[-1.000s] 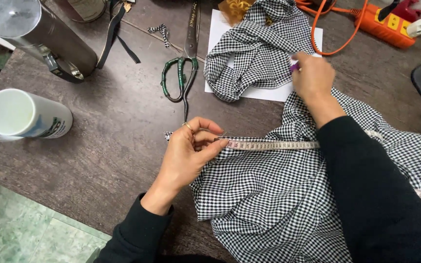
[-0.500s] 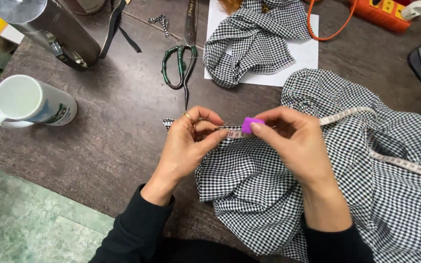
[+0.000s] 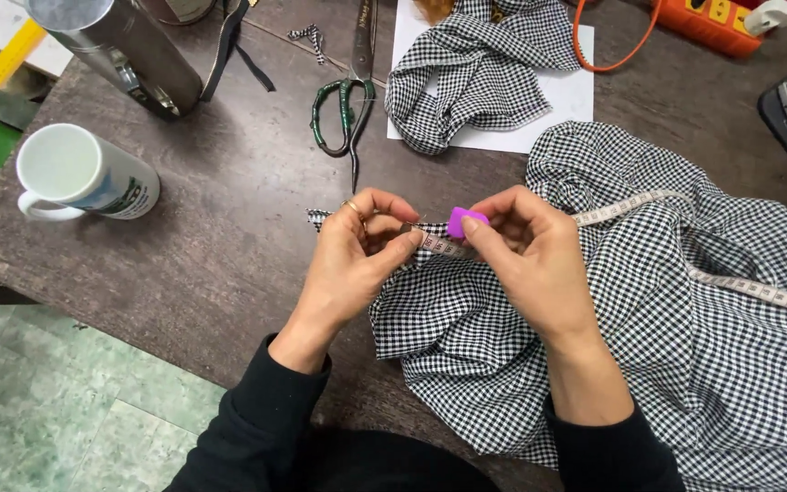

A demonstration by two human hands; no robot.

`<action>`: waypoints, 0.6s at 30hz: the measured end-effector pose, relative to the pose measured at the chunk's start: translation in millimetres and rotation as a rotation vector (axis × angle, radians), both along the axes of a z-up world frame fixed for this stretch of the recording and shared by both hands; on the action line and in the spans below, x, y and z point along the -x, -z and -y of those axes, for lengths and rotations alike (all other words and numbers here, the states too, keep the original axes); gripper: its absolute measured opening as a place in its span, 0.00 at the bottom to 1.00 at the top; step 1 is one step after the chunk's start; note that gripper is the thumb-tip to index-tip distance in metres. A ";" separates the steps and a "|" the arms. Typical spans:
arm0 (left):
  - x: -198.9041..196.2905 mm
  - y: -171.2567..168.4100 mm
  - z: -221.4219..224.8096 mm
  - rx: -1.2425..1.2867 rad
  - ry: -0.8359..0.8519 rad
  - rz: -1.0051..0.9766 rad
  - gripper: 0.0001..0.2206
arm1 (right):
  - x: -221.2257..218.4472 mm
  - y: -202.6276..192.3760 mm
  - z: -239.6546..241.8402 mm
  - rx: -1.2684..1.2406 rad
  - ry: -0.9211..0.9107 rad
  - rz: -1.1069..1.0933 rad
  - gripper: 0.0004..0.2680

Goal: Using a flexible tape measure to check the dimensions of a checkered garment on a workbench.

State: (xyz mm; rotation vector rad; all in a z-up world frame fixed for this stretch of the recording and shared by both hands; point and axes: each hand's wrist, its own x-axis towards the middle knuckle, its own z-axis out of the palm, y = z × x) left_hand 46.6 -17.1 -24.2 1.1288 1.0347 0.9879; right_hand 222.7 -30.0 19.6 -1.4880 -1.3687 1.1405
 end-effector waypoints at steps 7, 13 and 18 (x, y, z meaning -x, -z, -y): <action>-0.9 -3.2 3.5 -0.001 -0.002 0.014 0.06 | 5.3 -4.6 3.2 0.008 0.005 0.032 0.02; 0.0 9.8 3.0 -0.034 -0.010 0.033 0.07 | 7.4 1.0 3.2 -0.041 -0.016 0.001 0.02; 0.1 15.9 3.1 -0.056 -0.014 0.065 0.09 | 7.8 5.4 2.6 -0.085 -0.021 -0.030 0.03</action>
